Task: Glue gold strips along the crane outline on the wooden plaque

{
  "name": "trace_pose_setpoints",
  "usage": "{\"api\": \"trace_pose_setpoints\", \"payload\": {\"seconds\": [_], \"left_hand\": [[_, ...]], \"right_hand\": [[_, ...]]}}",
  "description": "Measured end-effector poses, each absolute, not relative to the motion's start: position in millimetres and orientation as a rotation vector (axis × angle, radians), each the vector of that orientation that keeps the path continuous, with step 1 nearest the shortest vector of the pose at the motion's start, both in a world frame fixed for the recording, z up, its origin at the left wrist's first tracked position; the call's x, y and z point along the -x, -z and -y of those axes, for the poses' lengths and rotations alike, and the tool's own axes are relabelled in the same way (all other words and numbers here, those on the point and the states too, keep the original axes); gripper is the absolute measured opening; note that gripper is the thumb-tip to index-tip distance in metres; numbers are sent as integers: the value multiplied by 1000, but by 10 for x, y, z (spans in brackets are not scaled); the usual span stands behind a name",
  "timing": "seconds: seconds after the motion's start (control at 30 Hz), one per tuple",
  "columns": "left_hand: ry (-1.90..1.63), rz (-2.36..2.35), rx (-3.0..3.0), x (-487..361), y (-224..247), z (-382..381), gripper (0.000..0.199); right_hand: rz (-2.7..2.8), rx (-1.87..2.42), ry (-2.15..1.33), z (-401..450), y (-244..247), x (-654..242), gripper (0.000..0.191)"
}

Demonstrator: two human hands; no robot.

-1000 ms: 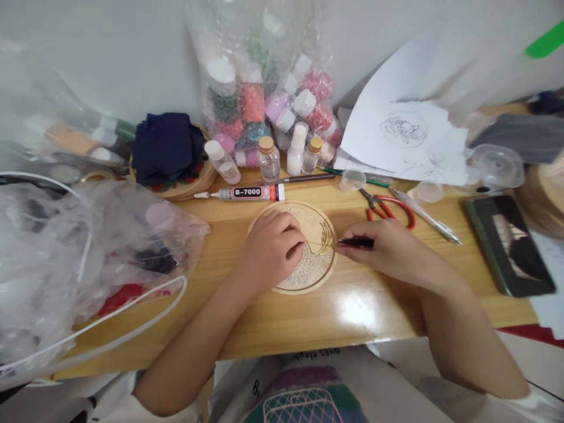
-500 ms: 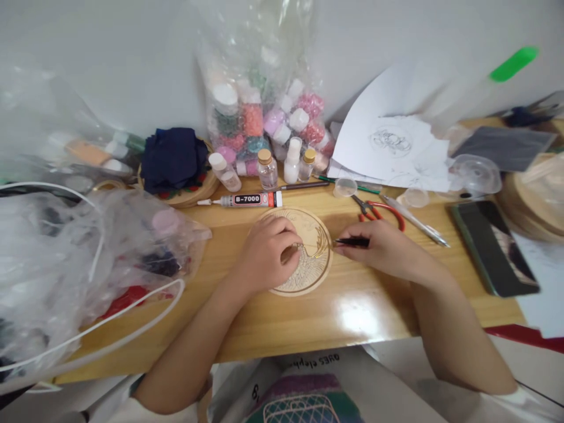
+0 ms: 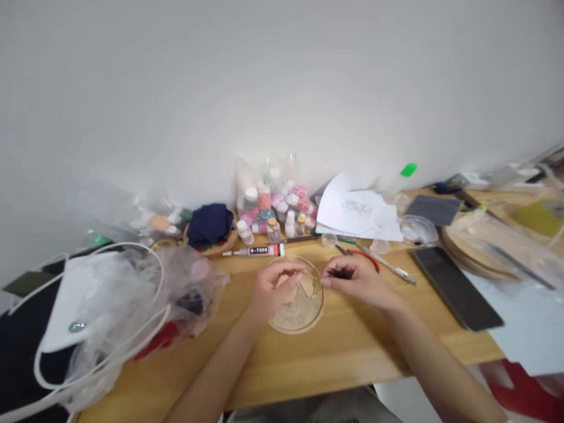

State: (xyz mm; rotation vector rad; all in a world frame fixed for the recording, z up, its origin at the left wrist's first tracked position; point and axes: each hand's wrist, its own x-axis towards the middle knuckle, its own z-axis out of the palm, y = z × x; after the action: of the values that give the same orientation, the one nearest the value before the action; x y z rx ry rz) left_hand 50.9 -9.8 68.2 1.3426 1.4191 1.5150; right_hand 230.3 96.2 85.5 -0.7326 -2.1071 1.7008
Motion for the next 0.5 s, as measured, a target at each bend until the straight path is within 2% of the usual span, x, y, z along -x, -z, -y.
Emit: {"api": "trace_pose_setpoints", "payload": {"seconds": [0.27, 0.5], "left_hand": [[-1748, -985, -1227, -557, -1290, 128, 14], [-1879, -747, -1230, -491, -1629, 157, 14]], "right_hand": [[2028, 565, -1553, -756, -1547, -2076, 20], [1912, 495, -1393, -644, -1905, -2017, 33]]}}
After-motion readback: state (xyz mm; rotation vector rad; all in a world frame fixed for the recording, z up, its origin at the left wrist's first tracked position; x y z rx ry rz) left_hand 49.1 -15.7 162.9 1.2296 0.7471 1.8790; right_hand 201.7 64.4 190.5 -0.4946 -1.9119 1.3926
